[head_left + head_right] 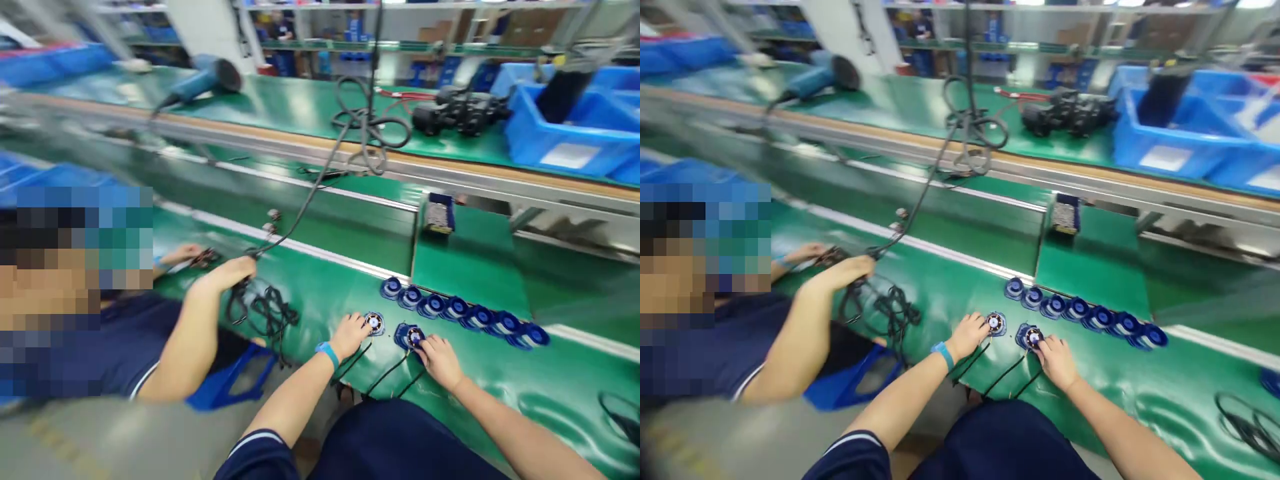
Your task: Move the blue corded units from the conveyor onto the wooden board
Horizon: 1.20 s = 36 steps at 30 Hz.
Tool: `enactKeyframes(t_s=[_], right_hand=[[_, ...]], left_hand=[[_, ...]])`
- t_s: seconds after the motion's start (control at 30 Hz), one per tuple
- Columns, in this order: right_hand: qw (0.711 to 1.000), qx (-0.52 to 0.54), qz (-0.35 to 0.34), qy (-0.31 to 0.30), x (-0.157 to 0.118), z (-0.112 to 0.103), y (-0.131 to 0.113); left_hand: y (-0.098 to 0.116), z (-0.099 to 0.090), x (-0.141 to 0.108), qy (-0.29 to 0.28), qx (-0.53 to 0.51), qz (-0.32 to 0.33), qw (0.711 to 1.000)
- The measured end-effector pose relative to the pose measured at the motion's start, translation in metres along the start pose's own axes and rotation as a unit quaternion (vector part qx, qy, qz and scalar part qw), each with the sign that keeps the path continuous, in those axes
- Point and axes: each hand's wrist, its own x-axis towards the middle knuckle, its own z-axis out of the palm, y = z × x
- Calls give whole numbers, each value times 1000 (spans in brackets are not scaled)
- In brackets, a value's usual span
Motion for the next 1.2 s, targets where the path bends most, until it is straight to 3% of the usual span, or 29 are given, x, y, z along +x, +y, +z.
enactKeyframes(t_s=[0.13, 0.23, 0.37, 0.5, 0.67, 0.87, 1.0, 1.2], right_hand=[[994, 20, -109, 16, 8, 0, 27], [984, 36, -177, 9, 17, -1, 45], [965, 86, -248, 3, 32, 2, 61], [934, 156, -323, 0, 49, 1, 62], [891, 213, -401, 1, 68, -16, 31], [849, 242, -470, -1, 70, -52, -34], [824, 242, -512, -5, 59, -77, -68], [750, 289, -593, 49, 40, -122, -100]], left_hand=[[49, -8, -55, 82, 11, -136, 987], [92, -22, -102, 158, 34, -250, 955], [159, -43, -157, 256, 81, -378, 886], [235, -60, -196, 332, 136, -483, 799], [342, -73, -229, 389, 197, -567, 699], [473, -76, -256, 367, 289, -635, 615], [556, -82, -261, 365, 335, -655, 571], [681, -107, -248, 354, 407, -676, 503]])
